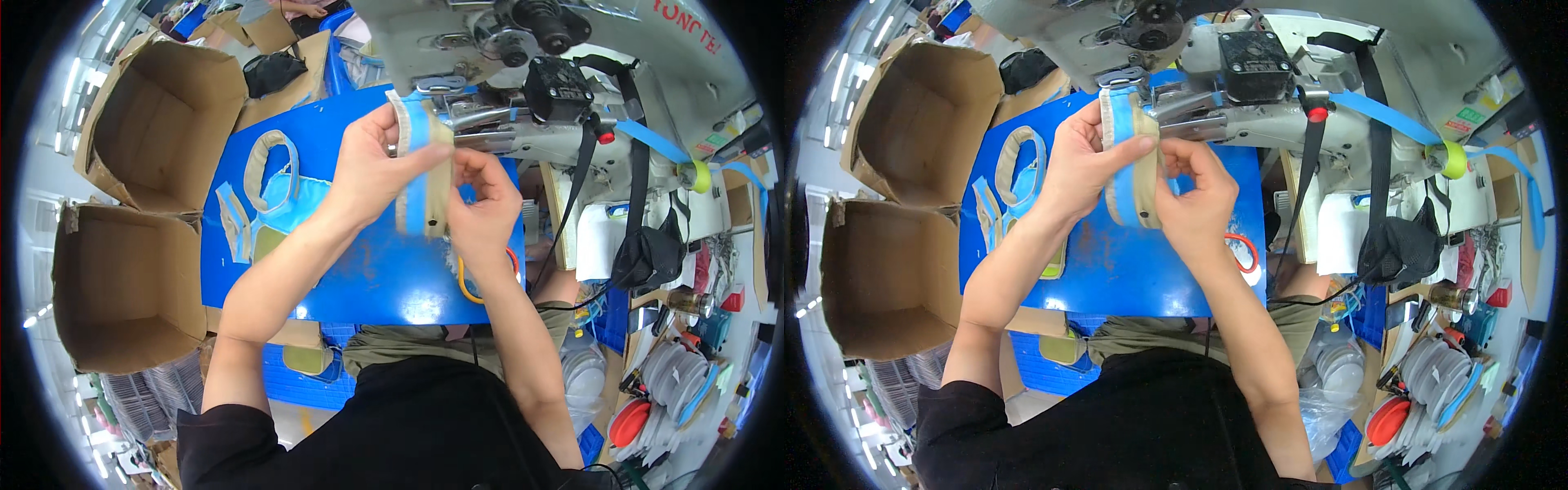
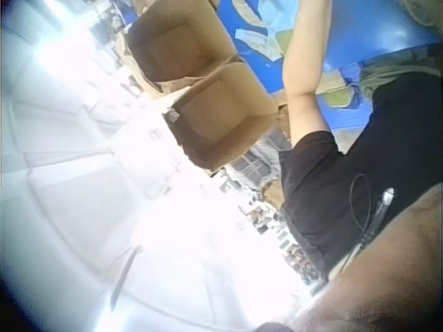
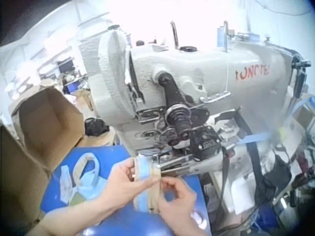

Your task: The person sews a light blue fabric pouch using a sewing machine, then trims excess thread with scissors. They repeat this process for multiple pouches, inspecting each one after sewing and trimming.

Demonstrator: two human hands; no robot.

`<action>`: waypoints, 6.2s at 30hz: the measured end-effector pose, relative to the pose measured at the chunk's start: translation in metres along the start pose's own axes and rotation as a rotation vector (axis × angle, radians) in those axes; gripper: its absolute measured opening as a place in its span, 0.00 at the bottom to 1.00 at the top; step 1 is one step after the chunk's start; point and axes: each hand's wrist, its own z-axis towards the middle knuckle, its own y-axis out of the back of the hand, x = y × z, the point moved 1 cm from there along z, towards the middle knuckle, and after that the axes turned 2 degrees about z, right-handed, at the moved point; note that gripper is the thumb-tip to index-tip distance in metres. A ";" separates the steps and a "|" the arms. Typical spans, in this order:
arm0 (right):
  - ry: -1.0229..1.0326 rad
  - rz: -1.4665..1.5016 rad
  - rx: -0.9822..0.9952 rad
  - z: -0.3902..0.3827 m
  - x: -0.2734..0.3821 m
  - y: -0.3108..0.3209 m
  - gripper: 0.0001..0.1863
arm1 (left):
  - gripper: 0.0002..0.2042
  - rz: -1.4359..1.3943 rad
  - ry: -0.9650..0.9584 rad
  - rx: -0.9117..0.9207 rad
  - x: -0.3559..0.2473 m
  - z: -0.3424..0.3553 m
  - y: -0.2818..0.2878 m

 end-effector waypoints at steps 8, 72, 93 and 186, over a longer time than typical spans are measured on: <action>-0.394 0.202 0.078 0.010 0.043 0.007 0.12 | 0.21 -0.044 0.104 -0.016 -0.012 0.014 0.004; -0.252 0.088 0.188 0.006 0.061 0.029 0.14 | 0.17 -0.357 0.480 -0.031 -0.046 -0.027 0.009; -0.183 0.026 0.132 -0.005 0.041 0.023 0.08 | 0.11 -0.228 0.511 -0.003 -0.027 -0.031 -0.005; -0.376 0.310 0.149 0.006 0.026 0.013 0.14 | 0.16 -0.311 0.362 -0.012 -0.015 0.000 0.005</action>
